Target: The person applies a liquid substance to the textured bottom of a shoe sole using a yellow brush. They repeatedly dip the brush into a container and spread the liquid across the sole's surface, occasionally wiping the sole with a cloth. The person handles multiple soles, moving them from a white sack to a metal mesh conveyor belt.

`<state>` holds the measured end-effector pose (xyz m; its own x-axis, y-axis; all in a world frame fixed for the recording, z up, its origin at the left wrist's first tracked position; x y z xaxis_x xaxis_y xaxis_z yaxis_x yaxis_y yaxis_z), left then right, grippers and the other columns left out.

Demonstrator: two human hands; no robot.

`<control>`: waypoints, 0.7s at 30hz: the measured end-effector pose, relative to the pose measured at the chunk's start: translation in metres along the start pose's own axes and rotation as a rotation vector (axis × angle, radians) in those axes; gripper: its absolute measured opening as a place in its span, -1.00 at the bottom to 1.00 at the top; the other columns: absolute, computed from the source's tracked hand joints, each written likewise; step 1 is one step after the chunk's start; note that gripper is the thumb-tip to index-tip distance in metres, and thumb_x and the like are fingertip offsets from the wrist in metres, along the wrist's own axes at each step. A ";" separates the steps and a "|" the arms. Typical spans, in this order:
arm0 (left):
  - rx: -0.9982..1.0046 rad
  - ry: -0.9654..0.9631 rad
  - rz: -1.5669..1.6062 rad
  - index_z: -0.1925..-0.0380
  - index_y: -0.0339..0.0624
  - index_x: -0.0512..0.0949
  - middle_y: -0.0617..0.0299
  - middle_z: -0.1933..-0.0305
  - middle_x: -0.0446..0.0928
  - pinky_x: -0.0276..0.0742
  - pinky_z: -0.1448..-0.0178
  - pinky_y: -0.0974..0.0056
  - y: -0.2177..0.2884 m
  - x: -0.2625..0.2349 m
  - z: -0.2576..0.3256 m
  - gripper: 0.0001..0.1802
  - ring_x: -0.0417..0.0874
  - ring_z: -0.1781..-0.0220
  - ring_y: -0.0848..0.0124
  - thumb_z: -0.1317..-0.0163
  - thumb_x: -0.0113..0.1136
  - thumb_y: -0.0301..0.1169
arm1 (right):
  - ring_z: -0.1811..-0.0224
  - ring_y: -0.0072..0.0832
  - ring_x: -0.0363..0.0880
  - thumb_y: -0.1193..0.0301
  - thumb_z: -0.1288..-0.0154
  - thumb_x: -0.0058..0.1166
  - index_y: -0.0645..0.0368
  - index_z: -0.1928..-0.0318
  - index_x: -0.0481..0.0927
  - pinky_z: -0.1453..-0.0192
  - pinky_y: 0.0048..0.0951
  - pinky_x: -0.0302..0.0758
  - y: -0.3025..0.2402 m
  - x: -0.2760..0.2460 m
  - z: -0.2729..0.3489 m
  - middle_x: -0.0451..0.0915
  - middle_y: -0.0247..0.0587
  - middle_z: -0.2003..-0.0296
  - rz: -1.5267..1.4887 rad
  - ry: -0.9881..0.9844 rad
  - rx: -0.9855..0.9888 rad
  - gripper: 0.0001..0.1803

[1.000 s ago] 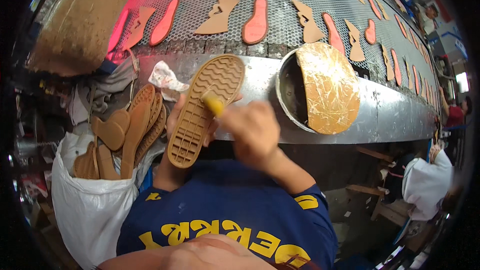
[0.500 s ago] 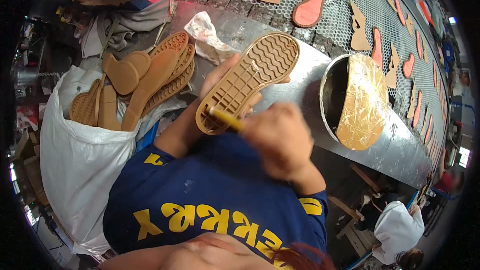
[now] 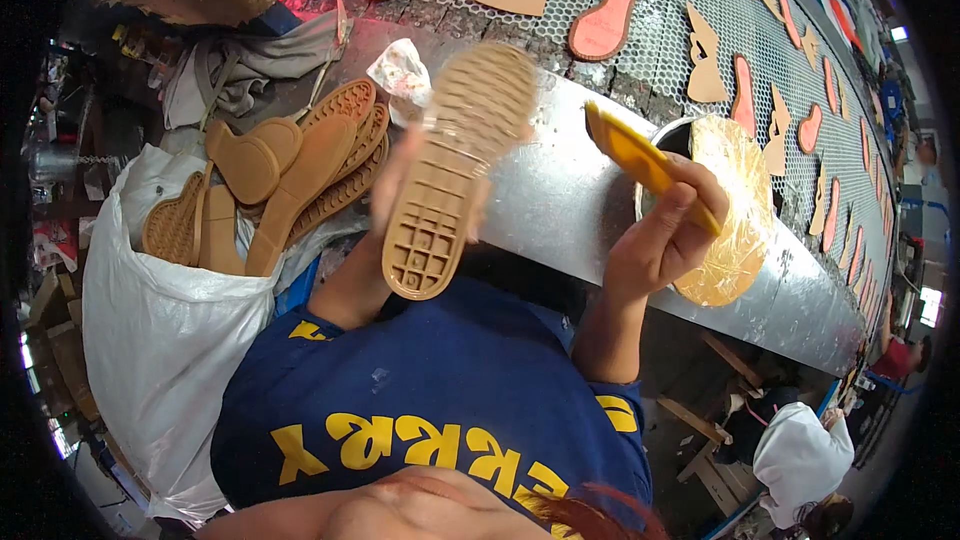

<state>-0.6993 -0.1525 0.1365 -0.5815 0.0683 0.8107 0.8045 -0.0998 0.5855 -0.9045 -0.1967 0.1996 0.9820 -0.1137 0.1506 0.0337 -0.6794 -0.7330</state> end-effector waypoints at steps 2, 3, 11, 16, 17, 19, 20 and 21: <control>0.266 0.133 -0.160 0.16 -0.26 0.38 0.11 0.52 0.44 0.49 0.52 0.34 0.029 0.004 0.011 -0.30 0.52 0.57 0.36 -0.33 -0.44 0.20 | 0.15 -0.33 0.50 0.55 -0.29 -0.10 0.30 0.21 0.44 0.10 -0.34 0.46 0.007 0.018 -0.003 0.49 -0.09 0.22 0.127 -0.102 -0.137 -0.90; 0.389 0.252 -0.206 0.17 -0.26 0.38 0.12 0.53 0.43 0.44 0.50 0.36 0.046 0.004 0.019 -0.27 0.50 0.55 0.37 -0.31 -0.47 0.24 | 0.18 -0.27 0.52 0.52 -0.28 -0.09 0.31 0.22 0.43 0.11 -0.31 0.47 0.005 0.043 0.000 0.48 -0.05 0.22 0.317 -0.211 -0.245 -0.89; 0.773 0.283 -0.213 -0.13 -0.34 0.24 0.12 0.34 0.46 0.45 0.40 0.40 0.093 0.017 0.044 -0.04 0.47 0.46 0.42 -0.18 -0.46 0.39 | 0.31 -0.10 0.57 0.41 -0.16 0.08 0.34 0.21 0.47 0.30 -0.20 0.54 0.076 0.164 0.060 0.47 0.04 0.22 0.801 -0.931 -0.021 -0.75; 0.844 0.290 -0.280 -0.17 -0.42 0.18 0.04 0.25 0.45 0.46 0.38 0.39 0.100 0.030 0.053 -0.01 0.48 0.45 0.39 -0.18 -0.44 0.37 | 0.42 -0.14 0.57 0.38 -0.04 0.21 0.23 0.45 0.52 0.35 -0.19 0.53 0.035 0.138 0.040 0.49 -0.03 0.28 0.525 -0.782 -0.014 -0.81; 0.846 0.234 -0.272 -0.19 -0.43 0.16 0.03 0.21 0.45 0.47 0.39 0.39 0.100 0.032 0.049 -0.01 0.47 0.45 0.39 -0.19 -0.44 0.36 | 0.45 -0.23 0.55 0.45 0.04 0.22 0.21 0.51 0.49 0.39 -0.26 0.50 0.025 0.127 0.030 0.53 -0.08 0.24 0.447 -0.733 0.048 -0.85; 0.842 0.122 -0.256 -0.23 -0.45 0.11 0.01 0.14 0.44 0.47 0.41 0.37 0.098 0.038 0.042 -0.01 0.45 0.47 0.38 -0.21 -0.43 0.34 | 0.52 -0.34 0.50 0.54 0.08 0.13 0.25 0.52 0.46 0.44 -0.38 0.45 0.007 0.111 0.018 0.55 -0.10 0.16 0.243 -0.743 0.015 -0.89; 0.813 0.147 -0.325 -0.25 -0.45 0.09 0.00 0.12 0.43 0.47 0.41 0.37 0.095 0.031 0.043 -0.01 0.44 0.47 0.38 -0.21 -0.43 0.33 | 0.55 -0.44 0.47 0.59 0.11 0.05 0.26 0.53 0.45 0.46 -0.49 0.40 0.004 0.102 0.016 0.59 -0.11 0.21 0.110 -0.722 0.066 -0.93; 0.808 0.166 -0.360 -0.26 -0.45 0.07 0.00 0.11 0.43 0.48 0.42 0.36 0.093 0.030 0.042 -0.01 0.44 0.47 0.38 -0.22 -0.43 0.32 | 0.55 -0.45 0.48 0.60 0.09 0.05 0.25 0.52 0.45 0.45 -0.50 0.40 0.004 0.098 0.021 0.59 -0.13 0.27 0.008 -0.746 0.141 -0.94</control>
<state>-0.6363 -0.1186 0.2153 -0.7745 -0.1903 0.6033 0.3733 0.6325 0.6787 -0.8041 -0.1950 0.1973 0.8458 0.4362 -0.3072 0.0001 -0.5760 -0.8175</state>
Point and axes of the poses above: each hand's wrist, its own z-axis away from the middle knuckle, its own x-axis out of the palm, y = z × x, the point moved 7 cm from there along -z, towards the middle knuckle
